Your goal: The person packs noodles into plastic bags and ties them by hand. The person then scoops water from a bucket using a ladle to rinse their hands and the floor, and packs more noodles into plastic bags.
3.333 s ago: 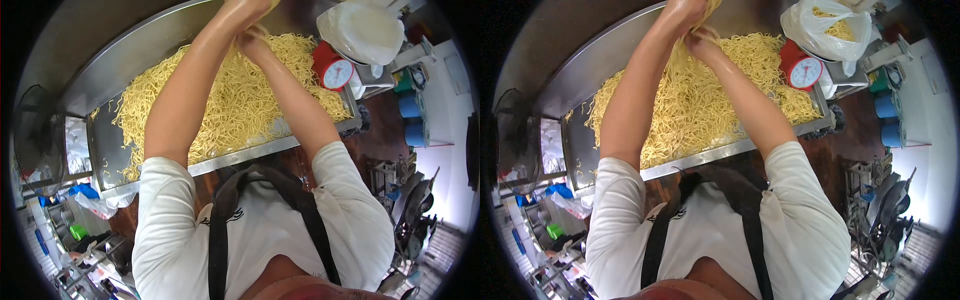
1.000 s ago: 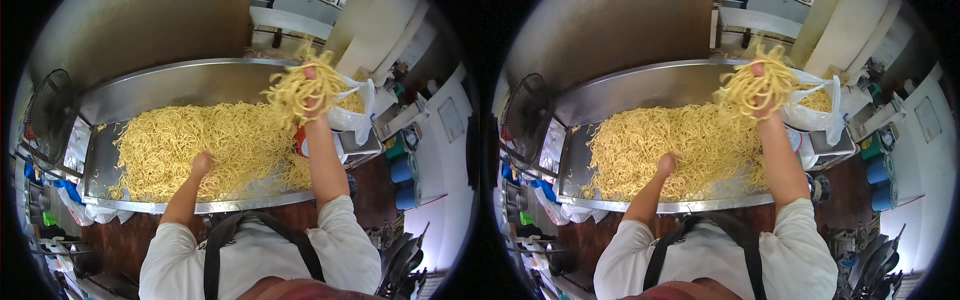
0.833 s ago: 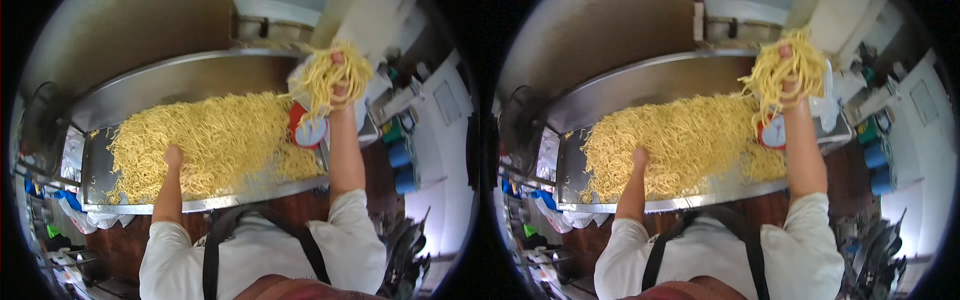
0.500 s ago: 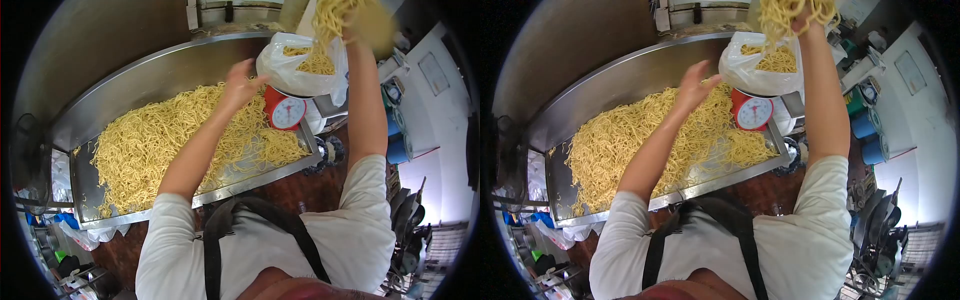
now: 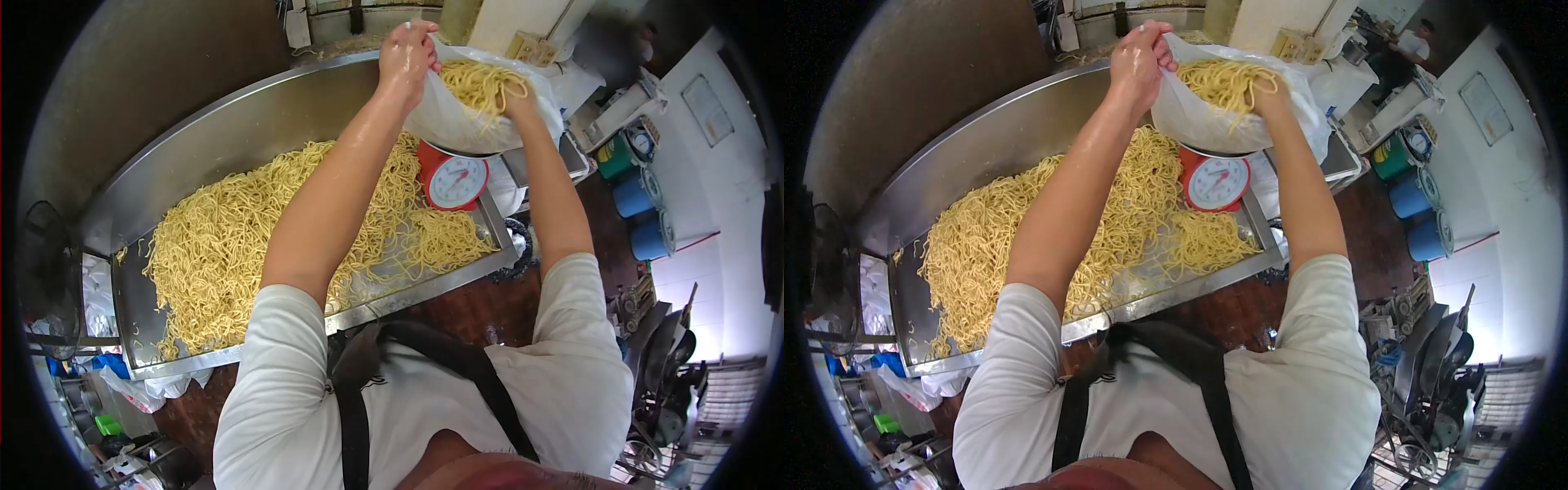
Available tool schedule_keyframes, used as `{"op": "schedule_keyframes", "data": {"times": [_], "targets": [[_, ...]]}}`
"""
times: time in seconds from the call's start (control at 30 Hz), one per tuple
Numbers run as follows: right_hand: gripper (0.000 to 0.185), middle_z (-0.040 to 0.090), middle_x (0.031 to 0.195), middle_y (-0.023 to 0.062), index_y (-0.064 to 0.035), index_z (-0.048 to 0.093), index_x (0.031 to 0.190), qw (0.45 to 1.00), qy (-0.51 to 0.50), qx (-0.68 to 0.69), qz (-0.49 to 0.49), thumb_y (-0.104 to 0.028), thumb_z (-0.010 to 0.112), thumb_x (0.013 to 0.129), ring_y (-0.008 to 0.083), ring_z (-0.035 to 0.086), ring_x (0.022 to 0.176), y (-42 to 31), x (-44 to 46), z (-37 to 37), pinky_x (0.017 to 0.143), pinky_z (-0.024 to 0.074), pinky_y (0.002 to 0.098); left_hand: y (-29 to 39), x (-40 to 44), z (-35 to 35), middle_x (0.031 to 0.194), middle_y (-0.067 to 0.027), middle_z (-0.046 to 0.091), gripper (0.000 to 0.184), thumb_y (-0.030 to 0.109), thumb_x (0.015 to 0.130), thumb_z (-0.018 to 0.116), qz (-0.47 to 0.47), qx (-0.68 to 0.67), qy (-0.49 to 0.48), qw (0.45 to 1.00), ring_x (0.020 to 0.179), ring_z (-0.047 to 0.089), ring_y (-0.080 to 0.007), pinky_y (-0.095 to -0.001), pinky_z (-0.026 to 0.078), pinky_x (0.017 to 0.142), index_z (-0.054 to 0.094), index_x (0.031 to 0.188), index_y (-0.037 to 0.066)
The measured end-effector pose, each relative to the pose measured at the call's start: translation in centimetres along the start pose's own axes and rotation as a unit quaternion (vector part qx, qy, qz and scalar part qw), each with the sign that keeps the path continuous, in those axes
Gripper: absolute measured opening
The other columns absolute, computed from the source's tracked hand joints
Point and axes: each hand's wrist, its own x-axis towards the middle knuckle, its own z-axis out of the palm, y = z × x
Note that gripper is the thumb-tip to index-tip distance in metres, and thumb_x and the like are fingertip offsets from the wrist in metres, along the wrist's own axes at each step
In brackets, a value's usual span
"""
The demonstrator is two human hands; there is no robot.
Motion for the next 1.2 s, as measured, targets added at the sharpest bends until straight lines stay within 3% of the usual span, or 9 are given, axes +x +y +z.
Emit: {"op": "schedule_keyframes", "data": {"times": [0.03, 0.13, 0.23, 0.37, 0.43, 0.7, 0.83, 1.03, 1.2], "targets": [[0.035, 0.069, 0.107, 0.0159, -0.0067, 0.069, 0.107, 0.988, -0.028, 0.097, 0.115, -0.030, 0.062, 0.081, 0.0363, 0.064, 0.100, -0.9, -0.1, -1.9, 0.085, 0.0521, 0.0449, 0.6, -0.4, 0.3, 0.062, 0.0012, 0.041, 0.017, 0.016, 0.095, 0.053, -0.017, 0.019, -0.019, 0.999, 0.053, 0.034, -0.0102, -0.0267, 0.034, 0.050, 0.060, 0.105, 0.005], [0.034, 0.069, 0.108, 0.0161, -0.0067, 0.069, 0.106, 0.965, -0.218, -0.137, -0.043, -0.025, 0.062, 0.079, 0.0356, 0.065, 0.101, -6.4, 0.3, -5.2, 0.084, 0.0523, 0.0446, 0.8, -1.1, 2.1, 0.064, 0.0024, 0.042, 0.029, 0.019, 0.096, 0.053, -0.021, 0.094, -0.023, 0.995, 0.053, 0.034, -0.0078, -0.0251, 0.031, 0.048, 0.057, 0.120, 0.005], [0.040, 0.068, 0.108, 0.0187, -0.0052, 0.066, 0.113, 0.952, 0.123, 0.125, -0.250, -0.019, 0.062, 0.076, 0.0357, 0.066, 0.098, -4.9, 1.6, 2.4, 0.082, 0.0525, 0.0446, 0.7, -1.2, 2.8, 0.065, 0.0035, 0.044, 0.037, 0.020, 0.096, 0.055, -0.012, 0.174, -0.073, 0.982, 0.052, 0.034, -0.0061, -0.0237, 0.029, 0.048, 0.052, 0.129, 0.004], [0.064, 0.060, 0.127, 0.0219, -0.0108, 0.051, 0.137, 0.968, -0.231, -0.021, 0.093, -0.013, 0.062, 0.074, 0.0319, 0.059, 0.113, -2.4, 4.4, -2.6, 0.094, 0.0480, 0.0375, 0.8, -0.8, 1.2, 0.074, 0.0007, 0.054, 0.036, 0.021, 0.093, 0.058, -0.024, 0.190, -0.085, 0.978, 0.057, 0.045, -0.0071, -0.0240, 0.036, 0.047, 0.056, 0.122, 0.000], [0.070, 0.059, 0.129, 0.0208, -0.0145, 0.048, 0.140, 0.935, -0.281, 0.215, 0.009, -0.011, 0.064, 0.072, 0.0301, 0.059, 0.114, -1.4, 3.6, -5.3, 0.094, 0.0479, 0.0361, 1.0, -0.8, 0.6, 0.075, 0.0005, 0.054, 0.036, 0.021, 0.093, 0.058, -0.023, 0.193, -0.070, 0.978, 0.058, 0.046, -0.0075, -0.0240, 0.037, 0.048, 0.056, 0.123, 0.000], [0.076, 0.056, 0.134, 0.0161, -0.0213, 0.040, 0.146, 0.958, -0.259, -0.046, 0.118, -0.005, 0.060, 0.075, 0.0333, 0.054, 0.119, 3.0, 0.0, -8.2, 0.098, 0.0460, 0.0391, 0.8, -0.9, -0.4, 0.089, -0.0049, 0.064, 0.041, 0.021, 0.091, 0.061, -0.002, 0.294, -0.105, 0.950, 0.073, 0.057, -0.0120, -0.0277, 0.047, 0.061, 0.056, 0.127, 0.004], [0.041, 0.049, 0.138, 0.0138, -0.0140, 0.057, 0.129, 0.966, 0.077, -0.214, 0.120, -0.009, 0.051, 0.089, 0.0342, 0.050, 0.122, 8.6, -1.7, -5.3, 0.087, 0.0508, 0.0484, 1.8, -1.7, 0.7, 0.085, -0.0043, 0.063, 0.042, 0.017, 0.090, 0.059, -0.031, 0.323, -0.077, 0.943, 0.062, 0.053, -0.0109, -0.0262, 0.042, 0.051, 0.054, 0.130, 0.007], [0.016, 0.063, 0.089, 0.0140, -0.0032, 0.061, 0.100, 0.856, 0.423, -0.294, -0.031, -0.006, 0.048, 0.089, 0.0268, 0.060, 0.068, 5.5, -3.7, -11.9, 0.066, 0.0542, 0.0430, 1.6, -2.2, 0.1, 0.084, -0.0038, 0.061, 0.042, 0.015, 0.089, 0.058, -0.020, 0.322, -0.065, 0.944, 0.062, 0.052, -0.0112, -0.0260, 0.044, 0.053, 0.054, 0.130, 0.006], [0.018, 0.067, 0.089, 0.0157, -0.0056, 0.063, 0.097, 0.931, 0.213, -0.264, 0.137, -0.010, 0.051, 0.083, 0.0326, 0.065, 0.077, 7.4, -4.4, -10.1, 0.070, 0.0535, 0.0477, 1.3, -2.1, -0.6, 0.079, -0.0023, 0.060, 0.029, 0.013, 0.092, 0.056, -0.037, 0.320, -0.076, 0.943, 0.061, 0.053, -0.0104, -0.0257, 0.046, 0.056, 0.055, 0.120, 0.006]]}}
